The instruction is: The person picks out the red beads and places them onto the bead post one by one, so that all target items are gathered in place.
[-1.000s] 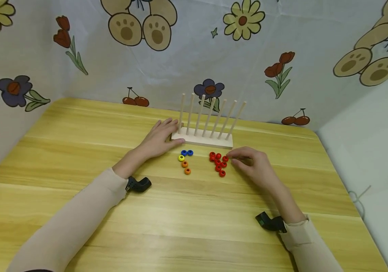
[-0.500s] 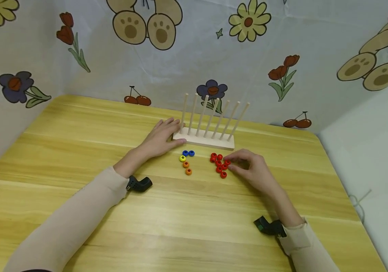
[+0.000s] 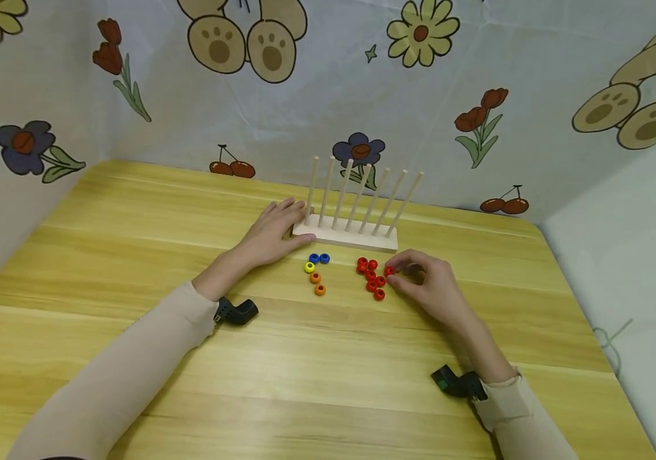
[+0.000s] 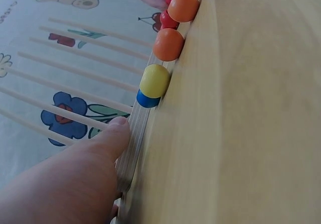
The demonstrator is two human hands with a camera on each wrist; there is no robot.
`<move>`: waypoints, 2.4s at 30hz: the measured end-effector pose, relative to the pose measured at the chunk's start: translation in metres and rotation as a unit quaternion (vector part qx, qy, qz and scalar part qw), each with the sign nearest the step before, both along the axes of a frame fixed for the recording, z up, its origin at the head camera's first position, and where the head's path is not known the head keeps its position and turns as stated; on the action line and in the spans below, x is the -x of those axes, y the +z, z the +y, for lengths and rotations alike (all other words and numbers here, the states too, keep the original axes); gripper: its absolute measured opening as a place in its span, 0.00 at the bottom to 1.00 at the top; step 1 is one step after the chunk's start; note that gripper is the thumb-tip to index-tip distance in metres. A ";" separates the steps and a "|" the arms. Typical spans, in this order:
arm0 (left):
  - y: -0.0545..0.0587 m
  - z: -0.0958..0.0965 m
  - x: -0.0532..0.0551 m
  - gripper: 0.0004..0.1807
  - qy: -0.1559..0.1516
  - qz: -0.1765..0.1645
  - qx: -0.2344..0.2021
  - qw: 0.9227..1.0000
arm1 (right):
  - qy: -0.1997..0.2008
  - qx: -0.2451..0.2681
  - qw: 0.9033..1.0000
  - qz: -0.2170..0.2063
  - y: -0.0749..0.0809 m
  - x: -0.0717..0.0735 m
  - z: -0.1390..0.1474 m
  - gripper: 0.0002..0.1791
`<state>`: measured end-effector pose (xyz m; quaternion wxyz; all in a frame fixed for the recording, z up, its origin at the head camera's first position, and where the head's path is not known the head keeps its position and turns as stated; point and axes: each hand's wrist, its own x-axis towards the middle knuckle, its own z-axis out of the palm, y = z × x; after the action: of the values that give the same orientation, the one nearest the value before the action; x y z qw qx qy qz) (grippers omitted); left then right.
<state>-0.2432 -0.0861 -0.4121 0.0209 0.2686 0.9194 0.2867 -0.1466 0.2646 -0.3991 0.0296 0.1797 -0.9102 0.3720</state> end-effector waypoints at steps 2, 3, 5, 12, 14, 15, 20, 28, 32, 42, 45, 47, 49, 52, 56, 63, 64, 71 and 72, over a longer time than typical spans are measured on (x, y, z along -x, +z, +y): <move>0.000 0.001 0.000 0.38 0.000 -0.001 0.000 1.000 | -0.009 0.010 1.000 -0.007 0.000 0.000 0.001 0.10; 0.000 0.001 -0.001 0.38 0.000 -0.002 0.001 1.000 | -0.012 0.017 1.000 -0.010 0.000 0.000 0.001 0.10; 0.000 0.002 -0.001 0.38 -0.002 -0.003 0.000 1.000 | -0.019 0.030 0.999 -0.011 -0.001 -0.001 0.002 0.11; 0.001 0.001 0.000 0.38 0.001 0.004 0.000 1.000 | -0.051 0.075 0.996 0.018 0.009 0.001 0.002 0.12; 0.002 0.001 0.000 0.37 0.002 0.003 -0.001 1.000 | -0.055 0.096 0.993 0.033 0.014 0.003 0.002 0.13; 0.003 0.001 -0.001 0.37 0.002 0.002 -0.001 1.000 | -0.056 0.106 0.992 0.040 0.017 0.004 0.002 0.12; 0.005 0.000 -0.001 0.38 0.000 -0.002 -0.002 1.000 | -0.053 0.152 0.983 0.084 0.026 0.011 0.002 0.13; 0.004 0.001 -0.001 0.38 0.001 0.002 -0.002 1.000 | -0.100 0.213 0.960 0.150 0.048 0.022 -0.006 0.15; 0.004 0.002 -0.002 0.38 0.000 0.001 0.001 1.000 | -0.121 0.249 0.939 0.204 0.066 0.032 -0.012 0.14; 0.002 0.001 0.000 0.38 0.004 0.004 0.004 1.000 | -0.138 0.258 0.921 0.256 0.117 0.033 -0.051 0.12; 0.002 0.001 0.000 0.38 0.005 0.004 0.005 1.000 | -0.140 0.237 0.925 0.263 0.115 0.035 -0.053 0.12; 0.001 0.001 0.000 0.38 0.005 0.005 0.006 1.000 | -0.140 0.231 0.926 0.263 0.113 0.036 -0.053 0.12; 0.002 0.002 0.000 0.38 0.004 0.005 0.006 1.000 | -0.144 0.229 0.927 0.259 0.111 0.037 -0.053 0.12; 0.001 0.002 0.000 0.38 0.004 0.002 0.007 1.000 | -0.149 0.223 0.930 0.250 0.109 0.038 -0.052 0.12; 0.001 0.000 0.001 0.38 0.006 0.002 0.010 1.000 | -0.148 0.218 0.935 0.235 0.108 0.040 -0.051 0.13; 0.001 -0.002 0.000 0.38 0.006 0.003 0.005 1.000 | -0.141 0.198 0.945 0.220 0.105 0.038 -0.051 0.15; 0.000 -0.002 0.000 0.38 0.005 0.003 0.005 1.000 | -0.144 0.193 0.945 0.219 0.104 0.037 -0.050 0.16; -0.001 0.001 0.001 0.38 0.003 0.011 0.010 1.000 | -0.182 0.141 0.957 0.179 0.085 0.037 -0.036 0.16; -0.001 0.001 0.001 0.38 0.002 0.011 0.011 1.000 | -0.183 0.138 0.958 0.173 0.080 0.040 -0.033 0.16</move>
<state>-0.2446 -0.0847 -0.4128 0.0133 0.2693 0.9233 0.2734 -0.1861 0.2316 -0.3186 0.2785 0.0654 -0.8483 0.4455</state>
